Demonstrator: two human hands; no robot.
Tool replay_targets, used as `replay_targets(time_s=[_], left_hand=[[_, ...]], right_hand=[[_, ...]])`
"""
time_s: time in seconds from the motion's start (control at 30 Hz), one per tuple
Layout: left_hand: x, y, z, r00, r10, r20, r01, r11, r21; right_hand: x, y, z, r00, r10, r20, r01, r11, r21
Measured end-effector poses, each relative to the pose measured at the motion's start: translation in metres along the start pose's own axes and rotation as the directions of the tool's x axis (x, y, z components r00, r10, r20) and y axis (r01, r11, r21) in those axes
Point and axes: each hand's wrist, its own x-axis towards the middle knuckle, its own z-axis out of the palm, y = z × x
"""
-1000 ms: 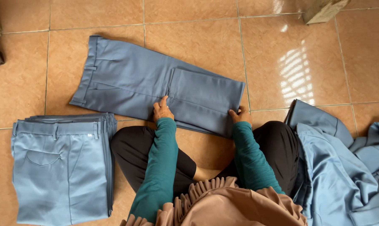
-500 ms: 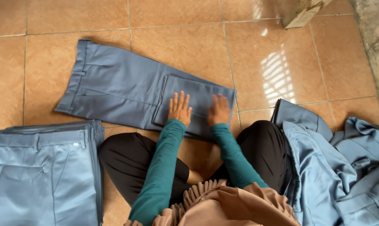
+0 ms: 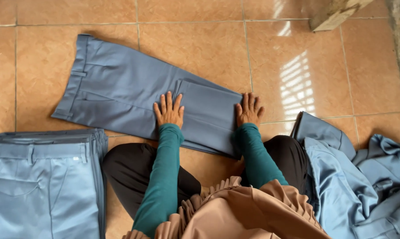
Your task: The person sits on the floor and folds a pair of blue trousers by hand. They smooth the fabric, fold the legs together, and then fold the garment into a compact rectangle before placing it on a stack.
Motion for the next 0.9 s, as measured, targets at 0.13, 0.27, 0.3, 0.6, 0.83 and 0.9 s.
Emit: replay_targets(time_s=[0.13, 0.27, 0.3, 0.6, 0.83, 0.9], left_hand=[[-0.020, 0.014, -0.007, 0.992, -0.082, -0.092, 0.081, 0.997, -0.015], [-0.050, 0.026, -0.012, 0.964, -0.232, 0.133, 0.249, 0.959, -0.136], [-0.059, 0.029, -0.008, 0.940, -0.253, 0.228, 0.296, 0.939, -0.177], [-0.096, 0.015, -0.010, 0.804, -0.128, 0.581, 0.241, 0.963, -0.121], [-0.104, 0.046, 0.044, 0.913, 0.019, 0.407, 0.108, 0.952, -0.287], [-0.125, 0.072, 0.038, 0.977, 0.122, 0.176, -0.034, 0.901, -0.433]], right_hand=[[0.013, 0.017, 0.017, 0.998, 0.010, 0.063, -0.010, 1.000, 0.000], [0.019, 0.071, 0.071, 0.973, 0.110, -0.204, 0.004, 0.871, 0.491], [0.020, 0.091, 0.093, 0.923, 0.205, -0.327, 0.078, 0.730, 0.679], [-0.051, 0.076, 0.053, 0.867, 0.138, 0.478, -0.488, 0.049, 0.871], [-0.134, 0.049, -0.082, 0.919, 0.029, 0.393, -0.383, -0.168, 0.908], [-0.151, 0.048, -0.116, 0.970, 0.094, 0.225, -0.198, -0.233, 0.952]])
